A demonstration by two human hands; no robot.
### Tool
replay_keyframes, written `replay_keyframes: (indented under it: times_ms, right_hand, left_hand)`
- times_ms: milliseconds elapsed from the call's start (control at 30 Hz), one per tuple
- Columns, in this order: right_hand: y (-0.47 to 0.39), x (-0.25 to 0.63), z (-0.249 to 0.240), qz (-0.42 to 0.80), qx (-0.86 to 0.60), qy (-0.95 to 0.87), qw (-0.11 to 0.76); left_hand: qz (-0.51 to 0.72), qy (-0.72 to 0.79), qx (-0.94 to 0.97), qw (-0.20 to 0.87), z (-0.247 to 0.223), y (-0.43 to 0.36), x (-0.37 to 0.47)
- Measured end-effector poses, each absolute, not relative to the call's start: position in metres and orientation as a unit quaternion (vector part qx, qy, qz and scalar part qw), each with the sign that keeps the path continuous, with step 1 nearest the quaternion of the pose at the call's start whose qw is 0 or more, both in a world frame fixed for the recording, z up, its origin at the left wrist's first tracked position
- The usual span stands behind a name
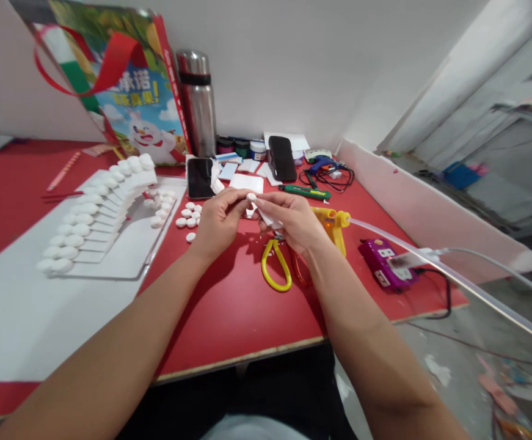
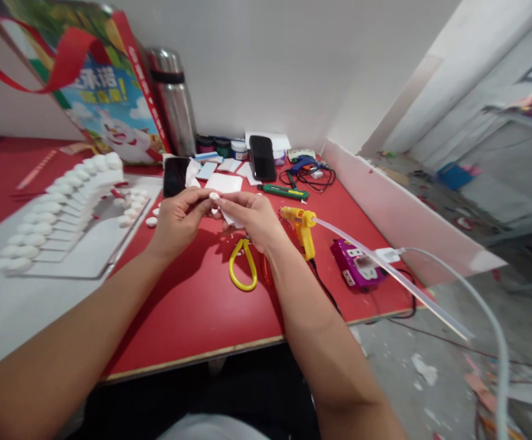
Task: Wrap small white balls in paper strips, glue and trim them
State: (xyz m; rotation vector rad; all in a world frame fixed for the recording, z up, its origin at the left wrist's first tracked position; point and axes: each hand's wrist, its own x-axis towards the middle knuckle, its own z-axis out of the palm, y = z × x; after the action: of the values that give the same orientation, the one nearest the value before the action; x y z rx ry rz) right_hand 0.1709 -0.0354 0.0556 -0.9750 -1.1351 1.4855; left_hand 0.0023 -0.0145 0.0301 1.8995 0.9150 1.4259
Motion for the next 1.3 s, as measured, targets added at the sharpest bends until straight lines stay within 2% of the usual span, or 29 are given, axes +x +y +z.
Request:
replay_keyframes:
  times_ms: [267, 367, 700, 800, 967, 1033, 1200, 1300]
  right_hand:
    - [-0.037, 0.163, 0.052, 0.405, -0.494, -0.567, 0.520]
    - [-0.039, 0.158, 0.049, 0.324, -0.508, -0.599, 0.528]
    - [-0.046, 0.151, 0.047, 0.256, -0.508, -0.627, 0.532]
    - [-0.043, 0.159, 0.048, 0.258, -0.502, -0.632, 0.531]
    - [-0.038, 0.172, 0.050, 0.302, -0.464, -0.674, 0.490]
    - [-0.038, 0.174, 0.051, 0.301, -0.458, -0.682, 0.485]
    - [-0.039, 0.173, 0.050, 0.286, -0.451, -0.694, 0.483]
    - [-0.038, 0.171, 0.047, 0.277, -0.469, -0.690, 0.477]
  left_hand:
    - [0.550, 0.368, 0.690, 0.294, 0.027, -0.017, 0.007]
    - [0.559, 0.373, 0.694, 0.259, 0.027, -0.020, 0.009]
    - [0.535, 0.383, 0.746, 0.104, 0.028, -0.028, 0.015]
    - [0.549, 0.361, 0.740, 0.146, 0.027, -0.027, 0.014]
    - [0.543, 0.328, 0.694, 0.340, 0.032, -0.015, 0.001]
    - [0.527, 0.314, 0.689, 0.386, 0.034, -0.010, -0.004]
    - [0.498, 0.297, 0.715, 0.390, 0.036, -0.006, -0.010]
    - [0.486, 0.302, 0.741, 0.351, 0.036, -0.008, -0.009]
